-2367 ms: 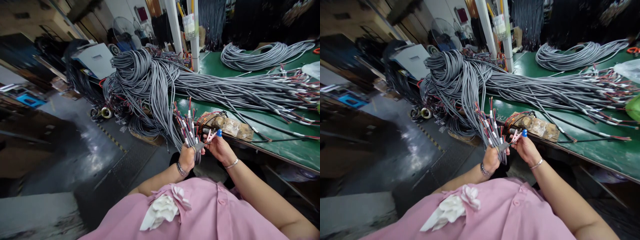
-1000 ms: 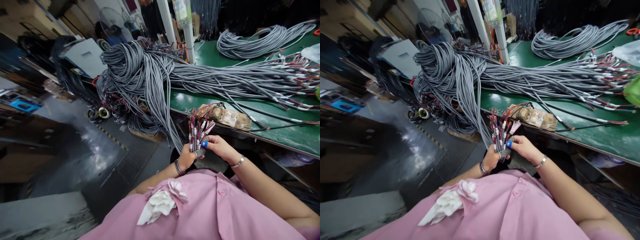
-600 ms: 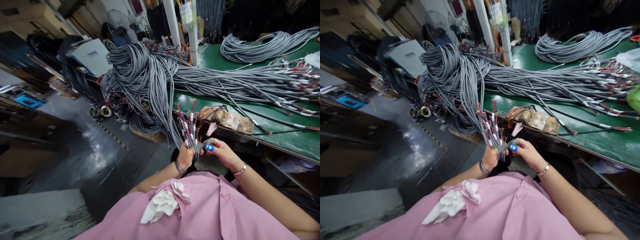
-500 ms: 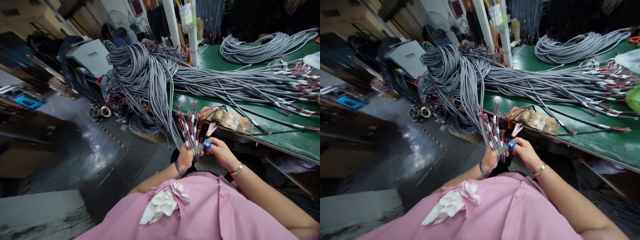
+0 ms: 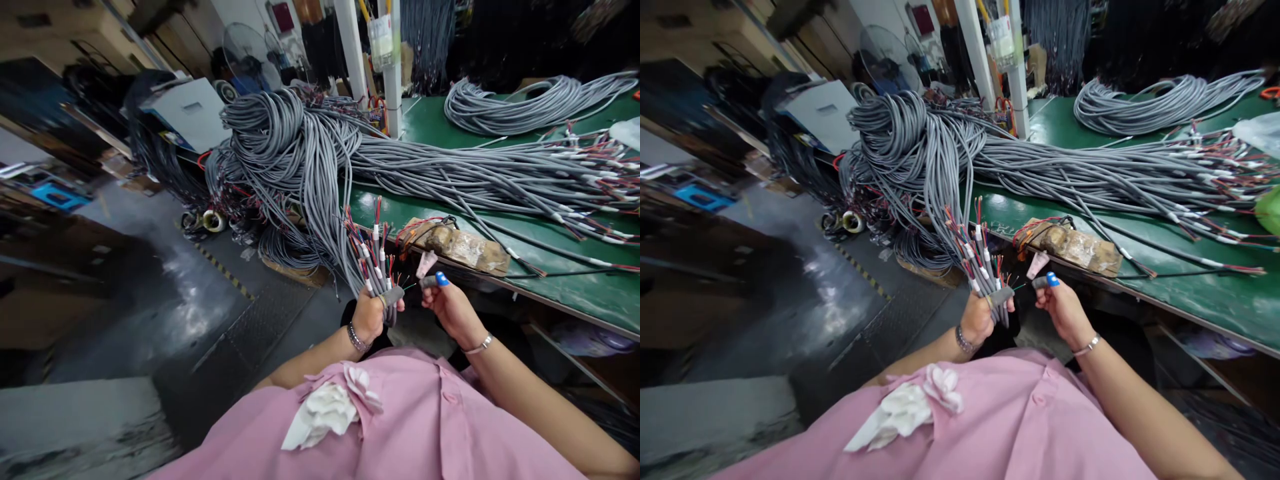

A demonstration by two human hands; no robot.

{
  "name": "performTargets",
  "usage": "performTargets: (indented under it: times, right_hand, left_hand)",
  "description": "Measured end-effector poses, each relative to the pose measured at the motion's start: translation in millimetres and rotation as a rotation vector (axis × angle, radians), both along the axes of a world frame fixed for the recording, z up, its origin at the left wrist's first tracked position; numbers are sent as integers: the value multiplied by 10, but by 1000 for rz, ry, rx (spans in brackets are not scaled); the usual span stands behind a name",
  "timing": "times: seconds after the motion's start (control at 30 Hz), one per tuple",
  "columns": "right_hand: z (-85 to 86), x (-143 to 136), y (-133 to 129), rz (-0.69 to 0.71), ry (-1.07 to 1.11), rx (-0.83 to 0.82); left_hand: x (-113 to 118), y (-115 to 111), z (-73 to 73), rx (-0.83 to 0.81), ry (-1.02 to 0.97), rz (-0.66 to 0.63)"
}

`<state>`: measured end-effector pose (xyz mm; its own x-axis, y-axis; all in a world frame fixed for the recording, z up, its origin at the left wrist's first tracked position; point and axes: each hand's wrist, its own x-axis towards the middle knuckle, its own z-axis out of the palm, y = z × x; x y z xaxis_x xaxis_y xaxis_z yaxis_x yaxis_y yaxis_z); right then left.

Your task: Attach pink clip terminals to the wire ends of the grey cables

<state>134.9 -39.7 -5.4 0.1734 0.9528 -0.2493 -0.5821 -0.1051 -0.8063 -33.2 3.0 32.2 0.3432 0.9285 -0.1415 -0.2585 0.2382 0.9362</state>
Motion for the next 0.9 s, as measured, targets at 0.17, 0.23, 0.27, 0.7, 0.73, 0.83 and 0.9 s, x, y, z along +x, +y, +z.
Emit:
performTargets:
  times: [0.17,0.23,0.27,0.7,0.73,0.83,0.9]
  right_hand:
    - [94,114,198,91,60,-38]
    - [165,114,265,130,56,0]
    - [192,109,288,132,47,23]
    - [120,27,332,-56,11,68]
    - [129,13,348,-22,78,62]
    - [156,-26,395,-46,159,64]
    - [165,-49,418,-96,164,69]
  left_hand:
    - [82,13,94,-22,-37,-7]
    - [120,12,125,-31,-28,-9]
    - [135,11,135,-36,-26,-11]
    - [267,27,96,-45,-9,-10]
    - [274,27,87,-38,-7,-7]
    - [280,23,60,-21,2,3]
    - [278,18,42,-16,17,1]
